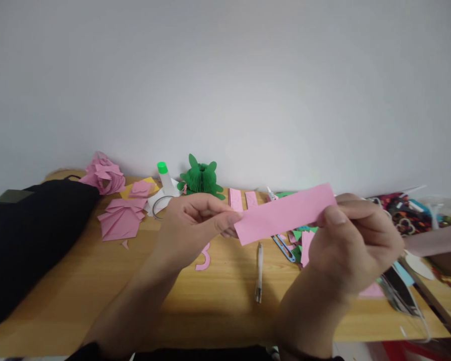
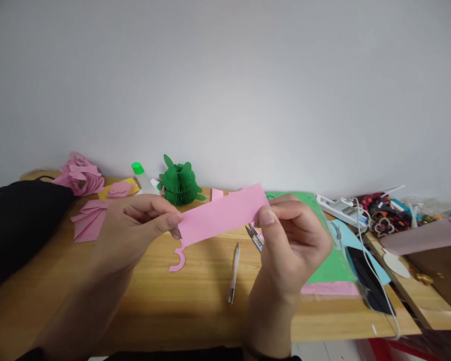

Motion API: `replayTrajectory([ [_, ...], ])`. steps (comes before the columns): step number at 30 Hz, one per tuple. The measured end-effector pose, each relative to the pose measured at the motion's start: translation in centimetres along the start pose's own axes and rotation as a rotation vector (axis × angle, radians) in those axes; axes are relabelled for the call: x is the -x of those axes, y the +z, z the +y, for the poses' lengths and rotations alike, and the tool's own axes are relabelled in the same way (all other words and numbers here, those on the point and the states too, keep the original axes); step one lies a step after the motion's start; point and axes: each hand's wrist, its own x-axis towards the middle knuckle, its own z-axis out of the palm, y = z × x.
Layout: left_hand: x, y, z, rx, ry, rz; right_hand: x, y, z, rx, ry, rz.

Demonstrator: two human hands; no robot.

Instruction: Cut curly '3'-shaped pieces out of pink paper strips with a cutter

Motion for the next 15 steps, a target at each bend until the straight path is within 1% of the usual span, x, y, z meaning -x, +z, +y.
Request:
replayTrajectory([
  [2, 0.0, -0.1, 0.1, -0.004, 0.018, -0.014, 0.0, 0.0, 0.0, 0.001, -0.003, -0.011],
  [5, -0.1, -0.5, 0.1, -0.003, 0.040, -0.070, 0.0, -0.1, 0.2, 0.013, 0.006, -0.031],
  [7, -0.1, -0.6, 0.0, -0.007, 0.061, -0.092, 0.1, -0.1, 0.4, 0.024, 0.005, -0.064],
  [11, 0.0, -0.2, -0.5, -0.020, 0.072, -0.079, 0.5, 0.2, 0.7, 0.045, 0.024, -0.196],
  [13, 0.0, 0.2, -0.8, -0.013, 0.075, -0.061, 0.7, 0.3, 0.6, 0.052, 0.050, -0.228],
  [15, 0.0, 0.5, -1.0, 0.008, 0.112, -0.019, 0.9, 0.2, 0.5, 0.053, 0.058, -0.243],
])
